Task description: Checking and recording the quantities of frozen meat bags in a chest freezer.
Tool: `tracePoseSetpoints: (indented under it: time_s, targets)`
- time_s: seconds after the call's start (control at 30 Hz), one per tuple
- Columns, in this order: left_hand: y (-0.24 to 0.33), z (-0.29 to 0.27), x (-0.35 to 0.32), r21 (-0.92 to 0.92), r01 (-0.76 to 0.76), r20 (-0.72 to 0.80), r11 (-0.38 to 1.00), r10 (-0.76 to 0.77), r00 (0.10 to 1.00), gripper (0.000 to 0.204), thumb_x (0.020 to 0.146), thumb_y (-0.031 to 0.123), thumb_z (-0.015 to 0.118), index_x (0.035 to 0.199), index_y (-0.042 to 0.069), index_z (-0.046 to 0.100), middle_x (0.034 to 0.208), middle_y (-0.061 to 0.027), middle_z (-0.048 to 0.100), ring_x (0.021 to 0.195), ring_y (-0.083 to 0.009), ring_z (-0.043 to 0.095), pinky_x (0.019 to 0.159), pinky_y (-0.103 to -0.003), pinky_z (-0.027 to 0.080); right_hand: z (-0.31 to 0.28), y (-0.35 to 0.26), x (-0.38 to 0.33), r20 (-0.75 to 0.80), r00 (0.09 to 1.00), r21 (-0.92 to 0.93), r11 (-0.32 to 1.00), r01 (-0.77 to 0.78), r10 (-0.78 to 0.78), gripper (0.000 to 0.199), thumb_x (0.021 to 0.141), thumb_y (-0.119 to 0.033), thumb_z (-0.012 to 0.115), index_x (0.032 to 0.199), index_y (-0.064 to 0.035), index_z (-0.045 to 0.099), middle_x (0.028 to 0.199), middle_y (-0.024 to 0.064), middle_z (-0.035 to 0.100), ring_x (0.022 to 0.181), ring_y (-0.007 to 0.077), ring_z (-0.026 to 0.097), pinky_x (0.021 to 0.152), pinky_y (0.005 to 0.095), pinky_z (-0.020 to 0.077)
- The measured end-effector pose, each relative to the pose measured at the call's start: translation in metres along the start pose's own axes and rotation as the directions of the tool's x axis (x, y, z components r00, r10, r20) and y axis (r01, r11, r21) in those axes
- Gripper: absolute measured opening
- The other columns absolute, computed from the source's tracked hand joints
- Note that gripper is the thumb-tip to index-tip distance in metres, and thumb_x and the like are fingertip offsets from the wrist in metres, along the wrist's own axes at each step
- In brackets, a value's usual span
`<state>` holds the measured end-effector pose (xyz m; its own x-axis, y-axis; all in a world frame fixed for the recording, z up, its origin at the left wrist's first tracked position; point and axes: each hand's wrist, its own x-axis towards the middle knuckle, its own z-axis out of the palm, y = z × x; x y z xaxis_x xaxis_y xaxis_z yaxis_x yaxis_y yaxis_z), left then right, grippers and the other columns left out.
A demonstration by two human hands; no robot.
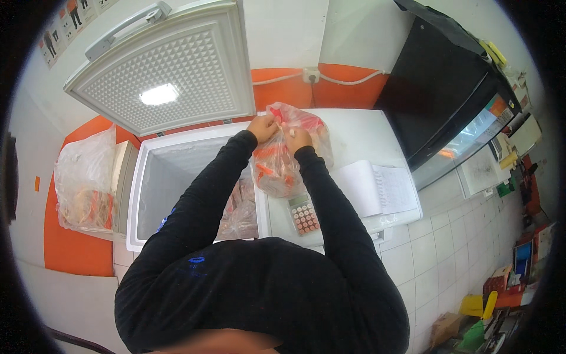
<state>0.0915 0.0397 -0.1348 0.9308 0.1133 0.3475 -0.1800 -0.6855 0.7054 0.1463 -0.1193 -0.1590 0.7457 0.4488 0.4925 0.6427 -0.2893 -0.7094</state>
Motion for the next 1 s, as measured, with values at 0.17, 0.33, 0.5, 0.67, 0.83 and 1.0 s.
tracePoseSetpoints:
  time_s: [0.17, 0.33, 0.5, 0.67, 0.83, 1.0]
  targets:
    - [-0.007, 0.005, 0.003, 0.197, -0.074, -0.13, 0.978, 0.101, 0.986, 0.02, 0.077, 0.023, 0.052, 0.077, 0.004, 0.058, 0.071, -0.0197, 0.06, 0.068, -0.0364, 0.058, 0.062, -0.042, 0.046, 0.008, -0.016, -0.03, -0.121, 0.988, 0.095, 0.992, -0.083, 0.094, 0.047, 0.092, -0.035, 0.043, 0.065, 0.0018, 0.053, 0.057, 0.0179, 0.051, 0.054, 0.031, 0.05, 0.055, 0.0405, 0.0385]
    - [-0.001, 0.007, 0.003, 0.153, -0.139, -0.082, 0.978, 0.152, 0.985, 0.018, 0.076, 0.023, 0.053, 0.074, 0.005, 0.056, 0.07, -0.0191, 0.059, 0.067, -0.0373, 0.057, 0.061, -0.042, 0.045, -0.005, -0.042, -0.059, -0.185, 0.967, 0.367, 0.925, -0.095, 0.173, 0.049, 0.095, -0.032, 0.037, 0.06, 0.001, 0.046, 0.051, 0.0079, 0.043, 0.049, 0.0173, 0.04, 0.049, 0.0365, 0.0324]
    - [0.014, 0.014, -0.005, 0.049, -0.091, -0.196, 0.995, 0.099, 0.976, 0.017, 0.077, 0.022, 0.054, 0.079, 0.006, 0.059, 0.07, -0.018, 0.059, 0.066, -0.0337, 0.058, 0.06, -0.039, 0.045, -0.025, -0.076, -0.01, -0.106, 0.936, 0.588, 0.78, -0.213, 0.335, 0.053, 0.096, -0.037, 0.036, 0.06, 0.0004, 0.048, 0.051, 0.0069, 0.042, 0.051, 0.0129, 0.041, 0.048, 0.0338, 0.031]
    - [-0.007, 0.004, -0.039, -0.329, 0.09, -0.135, 0.94, -0.141, 0.981, 0.023, 0.083, 0.013, 0.056, 0.105, 0.006, 0.058, 0.089, -0.0089, 0.064, 0.08, -0.019, 0.062, 0.073, -0.03, 0.047, -0.017, -0.058, 0.043, 0.028, 0.996, 0.208, 0.975, 0.073, -0.08, 0.037, 0.094, -0.033, 0.042, 0.072, -0.0037, 0.049, 0.063, 0.0061, 0.048, 0.06, 0.0194, 0.046, 0.058, 0.0318, 0.0369]
    - [-0.033, -0.029, -0.159, -0.332, 0.066, -0.441, 0.941, -0.216, 0.871, 0.035, 0.082, 0.01, 0.061, 0.116, 0.006, 0.053, 0.109, -0.0071, 0.057, 0.097, -0.0172, 0.057, 0.078, -0.029, 0.048, -0.021, -0.016, 0.045, 0.398, 0.748, -0.036, 0.806, 0.591, -0.531, 0.022, 0.085, -0.024, 0.053, 0.095, -0.0046, 0.057, 0.088, 0.0171, 0.057, 0.089, 0.0354, 0.051, 0.08, 0.0434, 0.0398]
    - [-0.102, -0.079, -0.407, -0.375, 0.537, -0.666, 0.756, -0.623, 0.41, 0.036, 0.081, 0.01, 0.063, 0.115, 0.008, 0.052, 0.113, -0.0079, 0.054, 0.1, -0.0202, 0.055, 0.077, -0.031, 0.049, -0.002, -0.035, 0.045, 0.584, 0.682, -0.308, 0.657, 0.687, -0.439, 0.031, 0.077, -0.027, 0.064, 0.091, -0.0002, 0.059, 0.084, 0.0202, 0.059, 0.082, 0.0372, 0.054, 0.074, 0.0448, 0.0414]
